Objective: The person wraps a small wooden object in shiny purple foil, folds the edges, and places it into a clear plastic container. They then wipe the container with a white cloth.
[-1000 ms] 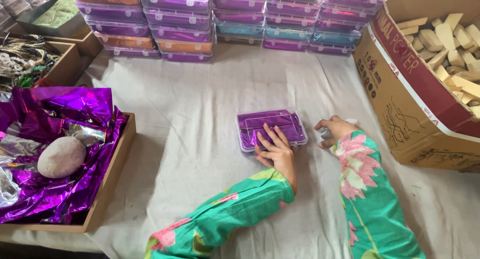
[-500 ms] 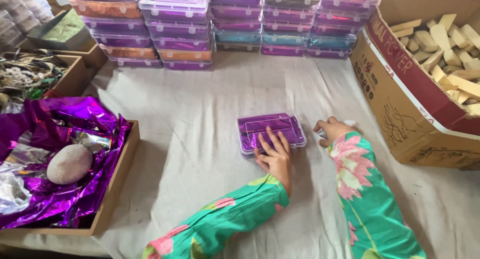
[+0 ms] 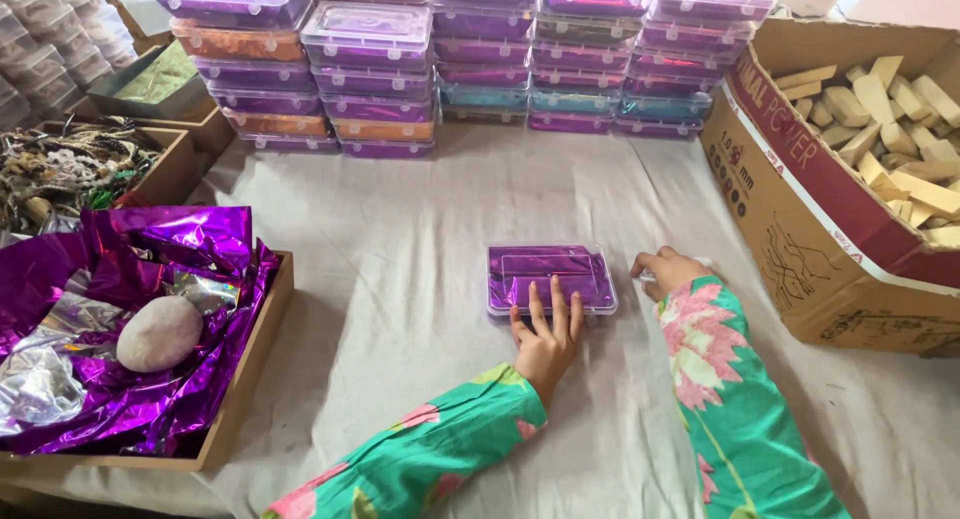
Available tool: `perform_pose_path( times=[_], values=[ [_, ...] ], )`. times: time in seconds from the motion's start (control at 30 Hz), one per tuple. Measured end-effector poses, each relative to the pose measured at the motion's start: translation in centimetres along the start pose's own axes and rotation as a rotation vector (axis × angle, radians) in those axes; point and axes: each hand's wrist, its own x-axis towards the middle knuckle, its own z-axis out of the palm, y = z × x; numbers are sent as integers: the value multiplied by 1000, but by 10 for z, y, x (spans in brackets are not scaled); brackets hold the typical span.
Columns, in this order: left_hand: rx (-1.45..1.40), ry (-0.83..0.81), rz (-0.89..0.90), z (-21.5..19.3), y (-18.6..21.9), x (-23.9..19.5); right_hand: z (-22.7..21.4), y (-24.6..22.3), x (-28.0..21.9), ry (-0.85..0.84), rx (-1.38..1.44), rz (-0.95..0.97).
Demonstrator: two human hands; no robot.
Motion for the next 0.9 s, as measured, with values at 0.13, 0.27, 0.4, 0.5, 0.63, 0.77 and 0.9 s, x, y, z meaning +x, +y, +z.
perform_pose_path(
  times=[0.13,0.27,0.4,0.5,0.63,0.77,0.9],
  values=[
    [-27,-4,9,-3,-3,0,-8,-10,-8,39,3,41],
    [-8,-9,25,-3,-3,0,-5,-9,-6,32,-11,37],
    [23,-22,42,-2,-3,0,-4,-9,-5,39,1,43],
    [14,-33,46,-5,-5,-1,-5,-10,-8,66,5,22],
    [-38,-3,12,3,1,-3,-2,-7,-4,97,-22,3],
    [-169,74,6,15,-2,-4,-10,-2,-2,269,43,-25],
    [-234,51,125,24,-16,-4,-78,-65,-41,648,403,-145]
  ],
)
